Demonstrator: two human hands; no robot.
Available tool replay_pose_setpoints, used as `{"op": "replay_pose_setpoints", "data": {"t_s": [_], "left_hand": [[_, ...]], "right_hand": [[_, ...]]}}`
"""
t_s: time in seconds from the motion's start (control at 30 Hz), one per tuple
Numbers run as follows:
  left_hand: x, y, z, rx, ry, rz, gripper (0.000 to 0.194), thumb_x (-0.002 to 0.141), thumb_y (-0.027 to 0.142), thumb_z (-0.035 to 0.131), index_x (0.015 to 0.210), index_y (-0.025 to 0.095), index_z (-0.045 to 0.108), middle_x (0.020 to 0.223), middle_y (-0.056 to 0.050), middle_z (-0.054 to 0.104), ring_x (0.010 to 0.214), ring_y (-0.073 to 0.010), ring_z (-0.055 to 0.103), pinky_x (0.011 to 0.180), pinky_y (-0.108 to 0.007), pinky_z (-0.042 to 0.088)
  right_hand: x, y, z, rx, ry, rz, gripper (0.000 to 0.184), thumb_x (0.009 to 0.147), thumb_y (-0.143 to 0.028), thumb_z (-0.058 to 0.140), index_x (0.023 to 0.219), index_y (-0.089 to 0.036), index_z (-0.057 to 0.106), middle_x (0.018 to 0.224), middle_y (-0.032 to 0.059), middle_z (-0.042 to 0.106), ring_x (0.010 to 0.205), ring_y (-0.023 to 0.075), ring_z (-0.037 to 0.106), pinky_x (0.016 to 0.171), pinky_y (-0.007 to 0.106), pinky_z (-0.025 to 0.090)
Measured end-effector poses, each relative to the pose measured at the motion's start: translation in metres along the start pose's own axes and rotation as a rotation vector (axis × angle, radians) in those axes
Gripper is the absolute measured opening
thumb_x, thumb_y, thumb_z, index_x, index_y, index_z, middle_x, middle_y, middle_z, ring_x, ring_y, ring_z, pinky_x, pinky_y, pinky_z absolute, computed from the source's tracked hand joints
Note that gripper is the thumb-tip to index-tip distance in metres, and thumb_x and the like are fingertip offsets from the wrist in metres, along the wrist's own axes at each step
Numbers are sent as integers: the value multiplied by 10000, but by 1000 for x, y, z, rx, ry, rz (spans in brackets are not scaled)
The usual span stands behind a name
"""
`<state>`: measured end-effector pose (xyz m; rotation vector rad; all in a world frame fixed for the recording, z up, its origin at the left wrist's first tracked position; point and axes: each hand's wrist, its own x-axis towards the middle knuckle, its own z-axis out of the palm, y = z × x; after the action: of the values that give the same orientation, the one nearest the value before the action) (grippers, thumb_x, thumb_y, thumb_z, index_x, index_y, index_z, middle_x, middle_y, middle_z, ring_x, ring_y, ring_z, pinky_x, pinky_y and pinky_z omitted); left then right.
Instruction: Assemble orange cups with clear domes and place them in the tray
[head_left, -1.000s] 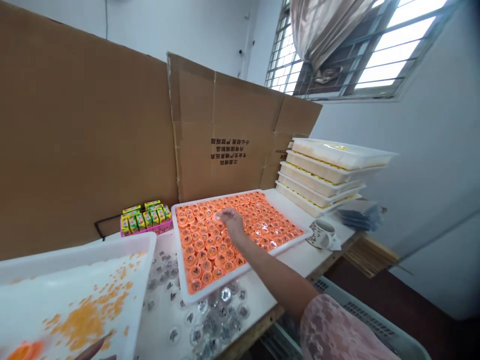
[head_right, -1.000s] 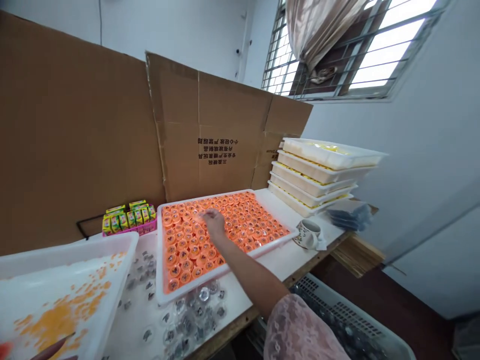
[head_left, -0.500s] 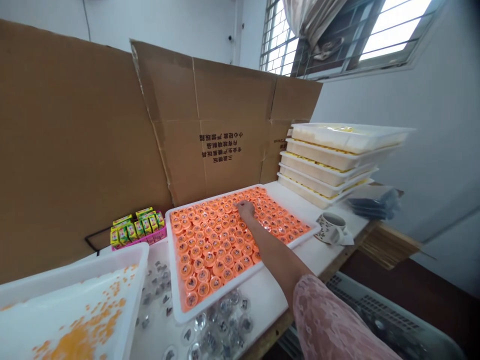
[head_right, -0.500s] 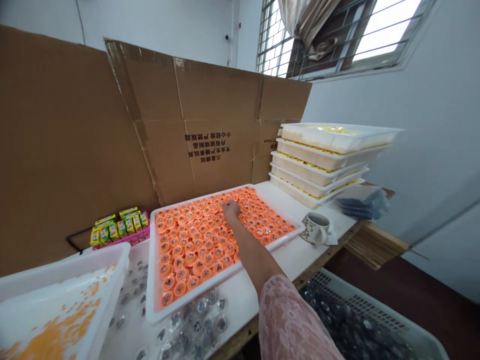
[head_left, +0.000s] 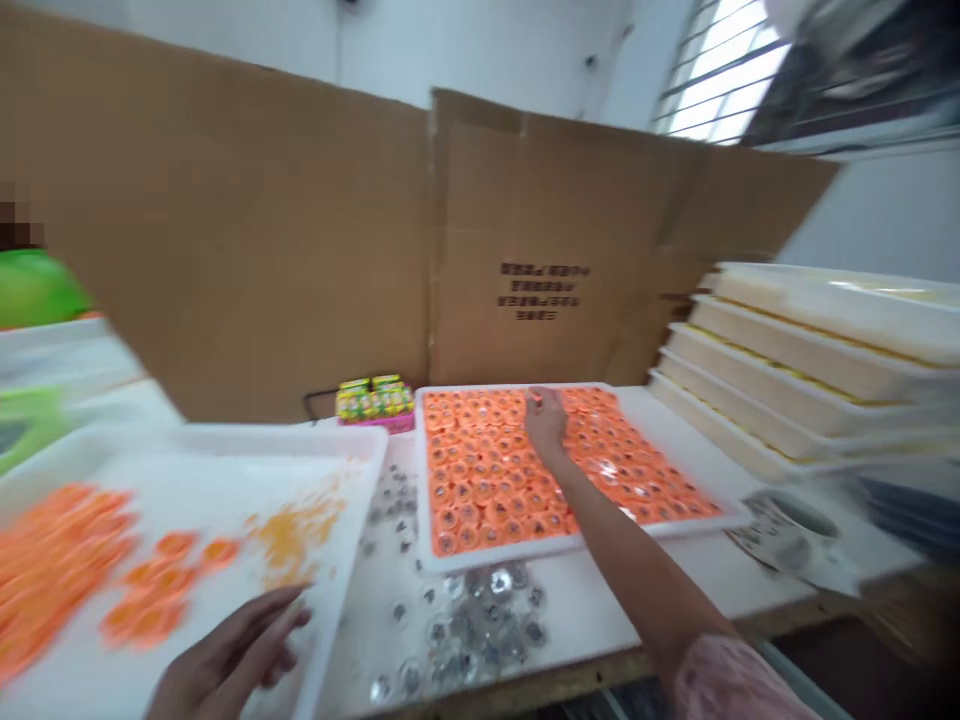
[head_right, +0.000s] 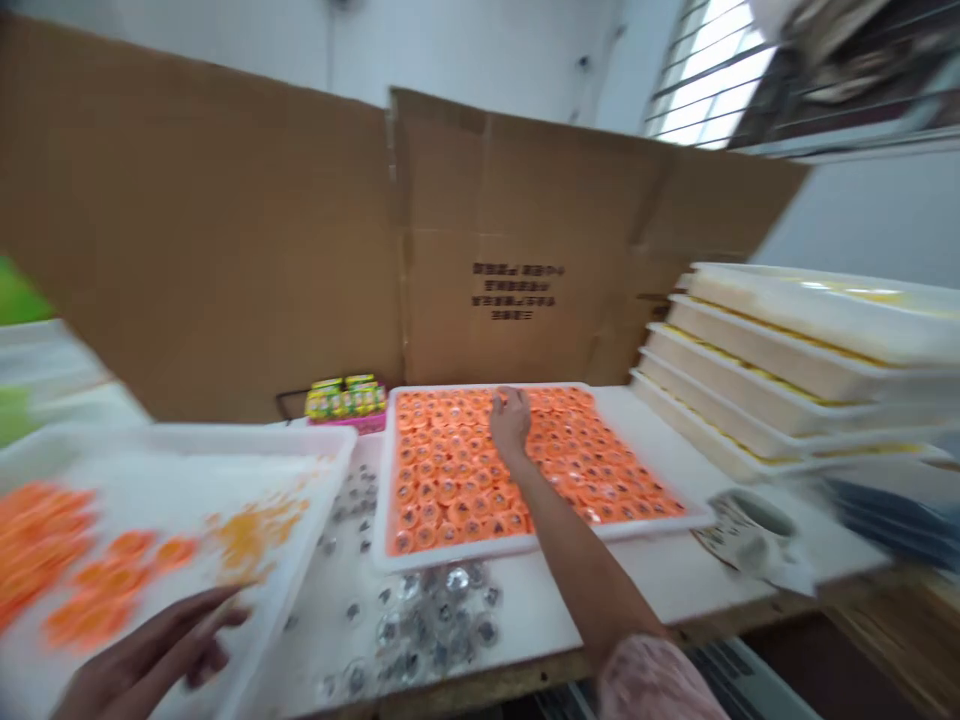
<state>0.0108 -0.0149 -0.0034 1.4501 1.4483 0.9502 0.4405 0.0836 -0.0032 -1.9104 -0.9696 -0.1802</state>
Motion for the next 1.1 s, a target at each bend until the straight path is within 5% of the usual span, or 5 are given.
{"op": "replay_pose_setpoints", "data": {"t_s": [0.23,0.43,0.73,0.9,1.1], "left_hand": [[-6,16,-6,-200,-232,30,316,761,447,601,762,141,679,677,-62,650,523,-132,536,503,-237,423],[-12,14,-13,-258,-231,150,328,794,425,575,665,132,647,582,-31,585,489,-108,499,489,-224,382],[-6,5,-15,-334,-163,174,336,839,398,506,644,149,622,563,-4,553,479,-98,471,485,-218,355],[-4,5,-13,-308,-29,135,254,828,369,517,716,174,635,614,-5,585,546,-130,510,537,-236,387],[6,-3,-15,-459,460,59,292,791,281,578,1082,252,589,1173,-55,568,1085,-208,500,863,-277,401]], "right_hand": [[-116,-159,47,518,-641,-587,172,843,-257,505,926,-183,636,902,49,654,807,155,593,749,266,448],[-217,-251,118,255,-1192,-998,300,783,-227,629,1079,-186,614,997,66,617,806,156,593,741,267,443],[-236,-259,174,20,-1264,-1101,194,762,-231,631,947,-172,639,960,56,570,892,182,541,769,273,398],[-232,-252,163,7,-1242,-1043,231,666,-255,702,860,-161,618,899,35,568,800,158,524,695,251,383],[-216,-251,117,128,-1123,-959,214,726,-303,650,873,-167,575,826,14,583,749,138,517,667,241,374]]}}
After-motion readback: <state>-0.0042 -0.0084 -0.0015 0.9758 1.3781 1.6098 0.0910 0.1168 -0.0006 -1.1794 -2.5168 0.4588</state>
